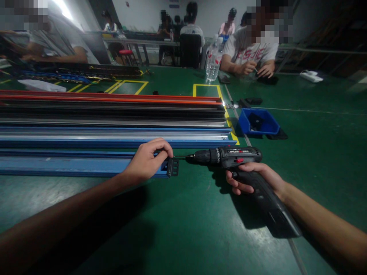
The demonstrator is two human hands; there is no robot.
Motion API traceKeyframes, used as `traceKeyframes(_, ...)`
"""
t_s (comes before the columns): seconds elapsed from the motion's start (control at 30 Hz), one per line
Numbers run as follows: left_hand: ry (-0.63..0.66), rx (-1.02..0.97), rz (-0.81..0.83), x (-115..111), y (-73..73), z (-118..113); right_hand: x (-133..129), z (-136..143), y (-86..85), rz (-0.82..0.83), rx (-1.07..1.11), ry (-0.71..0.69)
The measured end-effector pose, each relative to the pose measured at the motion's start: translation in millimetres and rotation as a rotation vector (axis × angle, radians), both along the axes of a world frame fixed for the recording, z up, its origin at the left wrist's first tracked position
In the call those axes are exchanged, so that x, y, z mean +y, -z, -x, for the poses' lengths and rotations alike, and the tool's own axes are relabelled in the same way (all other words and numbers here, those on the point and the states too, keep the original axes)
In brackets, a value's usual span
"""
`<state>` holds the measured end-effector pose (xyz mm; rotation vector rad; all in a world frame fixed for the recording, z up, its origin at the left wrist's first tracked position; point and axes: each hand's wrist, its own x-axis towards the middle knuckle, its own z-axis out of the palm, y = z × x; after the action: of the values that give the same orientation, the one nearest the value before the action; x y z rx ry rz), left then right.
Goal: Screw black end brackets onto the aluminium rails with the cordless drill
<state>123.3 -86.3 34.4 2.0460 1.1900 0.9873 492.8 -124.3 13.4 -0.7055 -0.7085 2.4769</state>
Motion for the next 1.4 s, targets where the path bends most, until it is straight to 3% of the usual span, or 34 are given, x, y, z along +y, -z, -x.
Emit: traceKeyframes(1.4,0.024,0.031,-0.026,-0.4,0.5,2.9,0.1,0.8,-2.1,0.03,0.045,0.021)
